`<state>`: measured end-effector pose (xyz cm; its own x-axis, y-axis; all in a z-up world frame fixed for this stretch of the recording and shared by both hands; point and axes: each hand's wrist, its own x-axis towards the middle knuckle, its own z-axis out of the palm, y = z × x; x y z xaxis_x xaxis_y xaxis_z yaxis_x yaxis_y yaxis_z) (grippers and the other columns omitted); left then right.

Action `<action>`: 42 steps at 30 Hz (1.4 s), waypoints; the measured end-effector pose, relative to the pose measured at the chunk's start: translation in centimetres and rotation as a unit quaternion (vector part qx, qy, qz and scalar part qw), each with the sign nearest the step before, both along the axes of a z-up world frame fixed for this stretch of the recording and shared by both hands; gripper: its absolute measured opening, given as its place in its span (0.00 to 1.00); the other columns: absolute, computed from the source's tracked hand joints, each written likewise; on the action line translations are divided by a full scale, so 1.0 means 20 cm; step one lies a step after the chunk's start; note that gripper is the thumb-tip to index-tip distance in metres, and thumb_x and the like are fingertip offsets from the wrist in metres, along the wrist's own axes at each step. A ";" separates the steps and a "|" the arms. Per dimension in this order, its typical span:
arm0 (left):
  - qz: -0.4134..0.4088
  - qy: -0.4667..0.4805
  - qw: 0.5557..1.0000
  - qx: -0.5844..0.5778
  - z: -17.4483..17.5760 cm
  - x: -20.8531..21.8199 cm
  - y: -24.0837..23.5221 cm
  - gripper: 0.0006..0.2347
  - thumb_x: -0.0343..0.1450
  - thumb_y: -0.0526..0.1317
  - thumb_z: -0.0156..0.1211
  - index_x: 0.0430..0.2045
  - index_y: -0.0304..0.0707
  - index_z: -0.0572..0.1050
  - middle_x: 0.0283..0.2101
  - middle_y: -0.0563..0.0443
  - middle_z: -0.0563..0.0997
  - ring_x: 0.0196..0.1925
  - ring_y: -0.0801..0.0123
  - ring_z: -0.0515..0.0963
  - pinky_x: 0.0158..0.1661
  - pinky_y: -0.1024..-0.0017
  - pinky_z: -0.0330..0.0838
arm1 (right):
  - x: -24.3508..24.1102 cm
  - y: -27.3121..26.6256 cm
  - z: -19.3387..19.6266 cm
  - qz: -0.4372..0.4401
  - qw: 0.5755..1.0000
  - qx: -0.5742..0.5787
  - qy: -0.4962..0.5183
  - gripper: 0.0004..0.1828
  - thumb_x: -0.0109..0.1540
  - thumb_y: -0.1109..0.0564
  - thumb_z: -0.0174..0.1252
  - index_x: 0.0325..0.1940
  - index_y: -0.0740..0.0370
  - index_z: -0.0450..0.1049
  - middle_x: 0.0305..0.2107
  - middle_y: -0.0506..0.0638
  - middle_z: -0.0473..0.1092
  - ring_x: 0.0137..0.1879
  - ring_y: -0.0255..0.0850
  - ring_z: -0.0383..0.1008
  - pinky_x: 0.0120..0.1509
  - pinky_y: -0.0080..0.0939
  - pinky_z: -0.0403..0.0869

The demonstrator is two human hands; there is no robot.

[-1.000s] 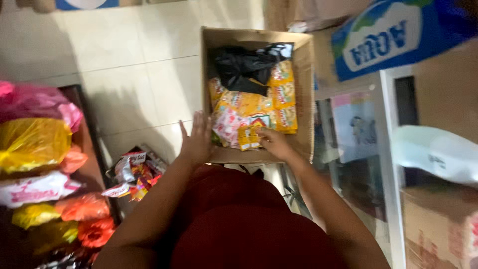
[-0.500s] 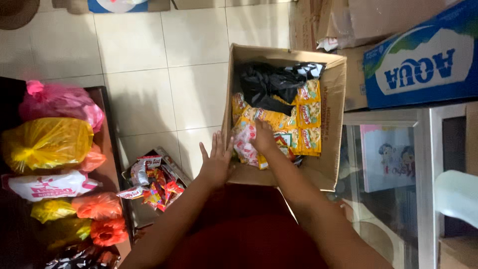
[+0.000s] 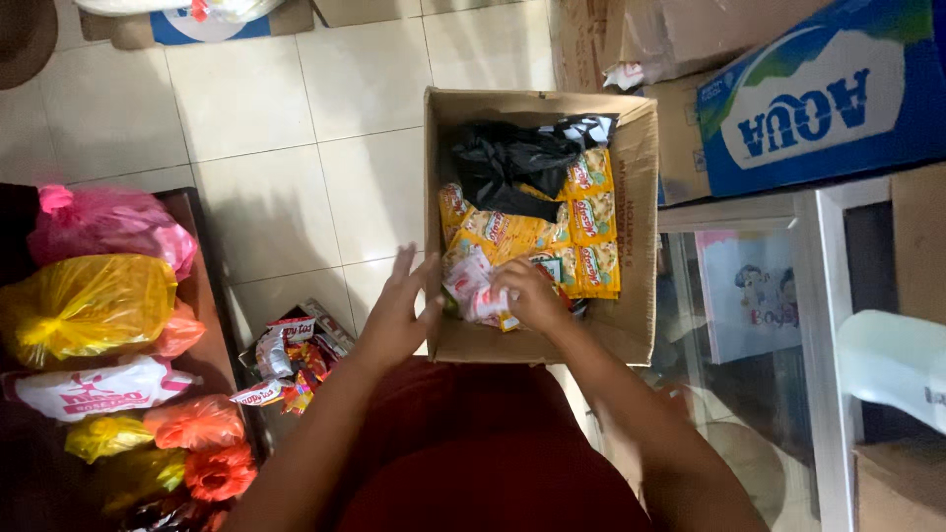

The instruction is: The person gathers various items including snack packets and small pouches from several boxes and bins, placing them into a cardboard box on the floor to organize them.

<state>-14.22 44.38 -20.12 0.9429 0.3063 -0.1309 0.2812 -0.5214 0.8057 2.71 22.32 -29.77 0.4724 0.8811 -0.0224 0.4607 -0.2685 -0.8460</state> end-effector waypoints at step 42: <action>0.174 0.062 0.845 -0.502 0.04 0.13 -0.13 0.26 0.67 0.26 0.56 0.62 0.45 0.65 0.51 0.49 0.79 0.51 0.66 0.79 0.48 0.66 0.76 | 0.14 -0.25 0.29 -0.176 0.938 -0.011 0.298 0.05 0.65 0.58 0.62 0.43 0.59 0.74 0.31 0.44 0.74 0.35 0.30 0.71 0.37 0.34 0.70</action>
